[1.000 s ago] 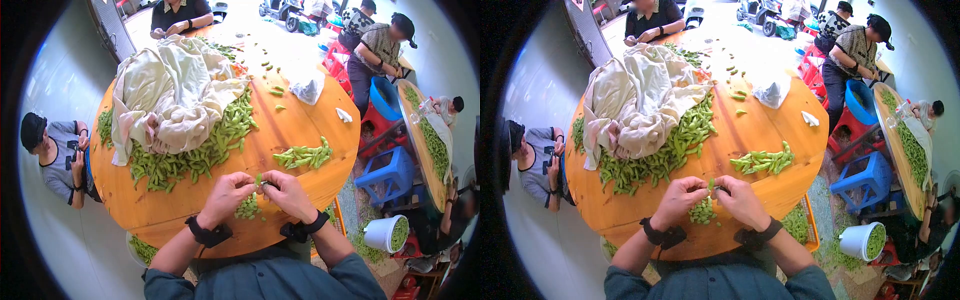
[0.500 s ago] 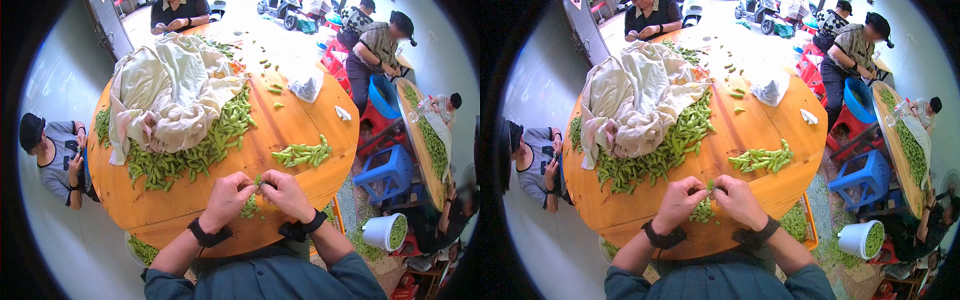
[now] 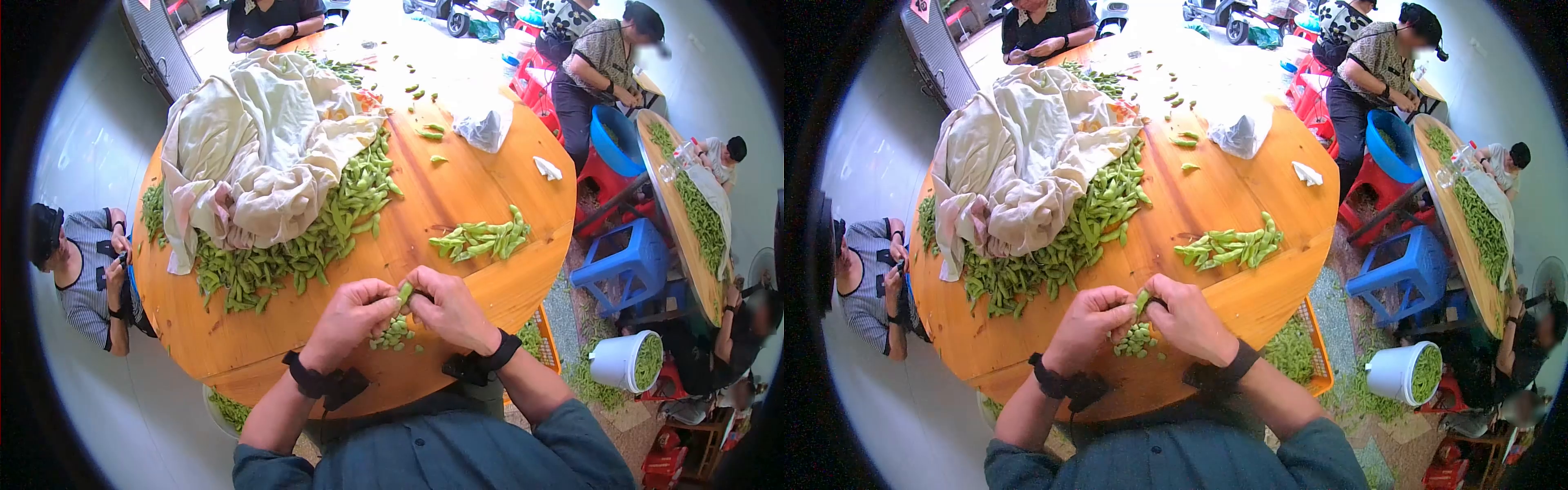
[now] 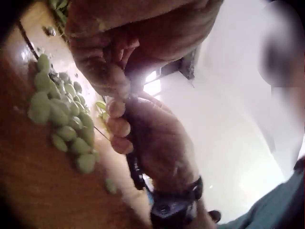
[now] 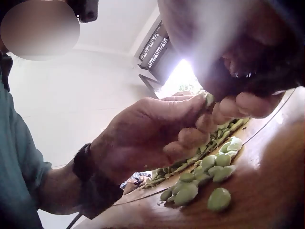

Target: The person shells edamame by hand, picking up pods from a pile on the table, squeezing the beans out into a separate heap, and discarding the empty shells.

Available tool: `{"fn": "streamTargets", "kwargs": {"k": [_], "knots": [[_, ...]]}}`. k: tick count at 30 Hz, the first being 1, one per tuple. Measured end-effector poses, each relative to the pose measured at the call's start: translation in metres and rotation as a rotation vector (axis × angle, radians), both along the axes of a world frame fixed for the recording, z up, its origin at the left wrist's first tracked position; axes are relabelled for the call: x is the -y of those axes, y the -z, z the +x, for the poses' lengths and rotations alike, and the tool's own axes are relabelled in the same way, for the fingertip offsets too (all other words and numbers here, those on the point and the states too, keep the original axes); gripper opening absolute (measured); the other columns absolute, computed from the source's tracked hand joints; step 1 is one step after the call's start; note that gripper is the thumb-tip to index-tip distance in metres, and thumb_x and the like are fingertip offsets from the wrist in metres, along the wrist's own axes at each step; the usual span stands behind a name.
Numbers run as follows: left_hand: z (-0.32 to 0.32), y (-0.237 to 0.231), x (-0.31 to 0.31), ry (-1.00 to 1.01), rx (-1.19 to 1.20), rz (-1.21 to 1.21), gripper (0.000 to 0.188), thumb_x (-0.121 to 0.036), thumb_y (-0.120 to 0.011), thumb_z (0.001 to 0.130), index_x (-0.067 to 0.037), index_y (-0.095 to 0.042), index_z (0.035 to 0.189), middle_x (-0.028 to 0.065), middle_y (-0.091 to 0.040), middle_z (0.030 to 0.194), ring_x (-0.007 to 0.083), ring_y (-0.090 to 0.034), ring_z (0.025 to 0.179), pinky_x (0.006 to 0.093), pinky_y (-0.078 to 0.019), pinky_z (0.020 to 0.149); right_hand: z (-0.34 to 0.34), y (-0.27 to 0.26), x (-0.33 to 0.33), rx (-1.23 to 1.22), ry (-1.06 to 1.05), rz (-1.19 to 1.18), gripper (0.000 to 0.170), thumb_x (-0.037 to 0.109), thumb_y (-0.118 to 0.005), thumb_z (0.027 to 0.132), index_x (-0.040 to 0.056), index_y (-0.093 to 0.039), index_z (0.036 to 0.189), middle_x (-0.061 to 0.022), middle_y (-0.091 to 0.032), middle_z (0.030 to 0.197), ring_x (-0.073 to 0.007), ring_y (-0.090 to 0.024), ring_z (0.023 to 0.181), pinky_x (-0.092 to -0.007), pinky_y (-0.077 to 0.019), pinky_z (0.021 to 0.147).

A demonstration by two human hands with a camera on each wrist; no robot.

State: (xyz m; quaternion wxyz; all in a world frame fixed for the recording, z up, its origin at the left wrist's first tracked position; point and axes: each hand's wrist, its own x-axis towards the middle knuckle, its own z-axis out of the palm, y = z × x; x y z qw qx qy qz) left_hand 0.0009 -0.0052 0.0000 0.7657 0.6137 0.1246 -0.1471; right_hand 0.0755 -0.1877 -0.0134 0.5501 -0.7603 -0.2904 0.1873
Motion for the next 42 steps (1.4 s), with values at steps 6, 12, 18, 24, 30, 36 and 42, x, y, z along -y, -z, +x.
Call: {"fn": "streamTargets", "kwargs": {"k": [6,12,18,24,30,36,42], "knots": [[-0.005,-0.006,0.015,-0.048,0.297,0.562,0.01,-0.007,-0.068,0.09,0.0,-0.062,0.093,0.0025,-0.061,0.078,0.0087,-0.057,0.065,0.0261,-0.0468,0.06,0.001,0.003,-0.001,-0.124,-0.013,-0.014,0.011,0.006,-0.056,0.09,-0.0023,-0.061,0.096,-0.0106,-0.064,0.074,-0.0162,-0.062,0.064,-0.0307,-0.0492,0.058],[-0.004,0.003,0.012,-0.044,0.662,0.922,0.015,-0.007,-0.071,0.085,0.001,-0.063,0.096,0.0118,-0.062,0.077,0.0213,-0.061,0.068,0.0319,-0.0493,0.062,0.002,0.004,-0.001,-0.207,-0.002,-0.013,0.013,0.007,-0.056,0.088,-0.0041,-0.061,0.091,-0.0142,-0.062,0.069,-0.018,-0.062,0.062,-0.0346,-0.0498,0.059],[-0.006,0.008,0.006,-0.018,0.177,0.368,0.013,-0.011,-0.067,0.093,0.001,-0.068,0.098,0.0019,-0.068,0.079,0.0079,-0.061,0.066,0.0233,-0.0483,0.06,0.003,0.0,0.001,-0.28,-0.061,-0.025,0.011,0.006,-0.054,0.09,-0.0023,-0.06,0.091,-0.0087,-0.063,0.068,-0.0133,-0.06,0.059,-0.0309,-0.0496,0.056],[-0.004,0.002,-0.003,0.018,0.005,0.088,0.019,-0.018,-0.062,0.099,0.0,-0.069,0.101,0.0018,-0.069,0.081,0.0068,-0.062,0.067,0.0216,-0.0504,0.061,0.006,0.002,0.002,-0.249,-0.097,-0.031,0.011,0.008,-0.055,0.091,-0.002,-0.06,0.092,-0.0079,-0.064,0.07,-0.0127,-0.06,0.059,-0.0302,-0.0492,0.055],[-0.002,-0.003,-0.005,-0.023,-0.075,-0.01,0.019,-0.016,-0.057,0.1,0.0,-0.067,0.1,0.0004,-0.066,0.079,0.0073,-0.062,0.065,0.0219,-0.0501,0.059,0.005,0.001,-0.001,-0.214,-0.072,-0.024,0.014,0.011,-0.063,0.09,-0.0021,-0.062,0.096,-0.0131,-0.066,0.073,-0.018,-0.065,0.064,-0.033,-0.0515,0.06],[-0.008,0.009,-0.001,-0.125,0.156,0.512,0.014,-0.009,-0.058,0.095,0.002,-0.066,0.097,0.0041,-0.064,0.075,0.0084,-0.058,0.064,0.0265,-0.0488,0.058,-0.002,-0.016,-0.006,0.057,-0.004,-0.111,0.026,0.016,-0.069,0.087,-0.0023,-0.06,0.103,-0.0235,-0.067,0.08,-0.0369,-0.068,0.076,-0.0425,-0.0536,0.07],[-0.009,0.007,0.011,-0.117,0.482,0.866,0.011,-0.004,-0.063,0.087,0.004,-0.066,0.095,0.0152,-0.066,0.076,0.0217,-0.066,0.069,0.0333,-0.0515,0.064,-0.001,-0.001,-0.013,0.12,0.017,-0.089,0.025,0.012,-0.068,0.083,-0.0025,-0.059,0.101,-0.0237,-0.066,0.078,-0.041,-0.067,0.077,-0.0455,-0.0529,0.069]]}}
